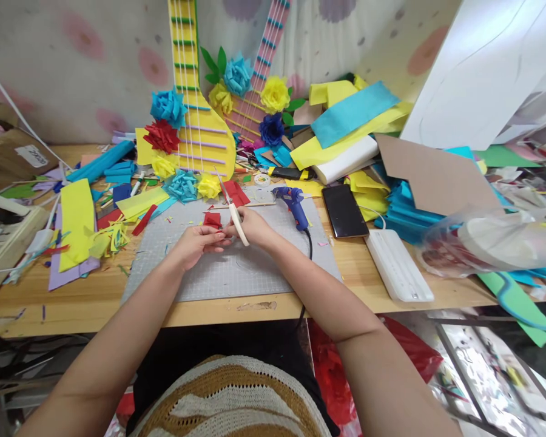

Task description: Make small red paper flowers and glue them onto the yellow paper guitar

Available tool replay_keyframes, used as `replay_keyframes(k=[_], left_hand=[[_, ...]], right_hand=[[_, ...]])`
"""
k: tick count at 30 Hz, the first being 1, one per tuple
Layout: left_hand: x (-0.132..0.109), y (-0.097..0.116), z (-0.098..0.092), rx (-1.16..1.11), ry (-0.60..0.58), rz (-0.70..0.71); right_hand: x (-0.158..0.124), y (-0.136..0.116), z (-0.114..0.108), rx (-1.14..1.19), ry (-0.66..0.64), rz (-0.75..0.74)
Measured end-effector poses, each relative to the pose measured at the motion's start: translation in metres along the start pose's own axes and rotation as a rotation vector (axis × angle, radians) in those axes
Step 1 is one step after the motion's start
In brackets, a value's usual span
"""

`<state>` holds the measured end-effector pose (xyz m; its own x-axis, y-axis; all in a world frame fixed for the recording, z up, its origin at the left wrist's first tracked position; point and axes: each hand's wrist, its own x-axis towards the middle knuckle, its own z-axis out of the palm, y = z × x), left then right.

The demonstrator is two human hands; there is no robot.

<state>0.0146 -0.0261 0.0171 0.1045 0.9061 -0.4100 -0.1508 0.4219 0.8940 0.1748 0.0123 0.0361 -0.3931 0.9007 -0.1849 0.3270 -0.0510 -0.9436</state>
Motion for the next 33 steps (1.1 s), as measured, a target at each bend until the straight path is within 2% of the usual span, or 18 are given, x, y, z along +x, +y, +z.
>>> replay_keyframes(k=[8,12,15,21,25,30,33], left_hand=[[-0.002,-0.001,0.004,0.008,-0.007,0.03],[-0.004,0.003,0.0,0.068,-0.042,0.015],[-0.007,0.008,-0.007,0.151,-0.085,0.011],[-0.005,0.01,-0.01,0.228,-0.077,0.055],[-0.004,0.008,-0.008,0.233,-0.048,0.082],[-0.004,0.01,-0.009,0.19,-0.009,0.103],[-0.004,0.011,-0.007,0.193,-0.008,0.102]], right_hand=[[0.003,0.004,0.0,0.017,0.045,-0.006],[0.001,0.0,-0.002,-0.011,0.063,0.016],[0.0,-0.001,-0.007,-0.048,0.032,0.037],[0.001,0.002,-0.009,-0.065,-0.042,0.054],[0.0,0.002,-0.008,0.022,-0.029,0.036],[0.0,0.005,-0.008,0.134,-0.103,0.014],[0.003,0.009,-0.006,0.175,-0.095,0.021]])
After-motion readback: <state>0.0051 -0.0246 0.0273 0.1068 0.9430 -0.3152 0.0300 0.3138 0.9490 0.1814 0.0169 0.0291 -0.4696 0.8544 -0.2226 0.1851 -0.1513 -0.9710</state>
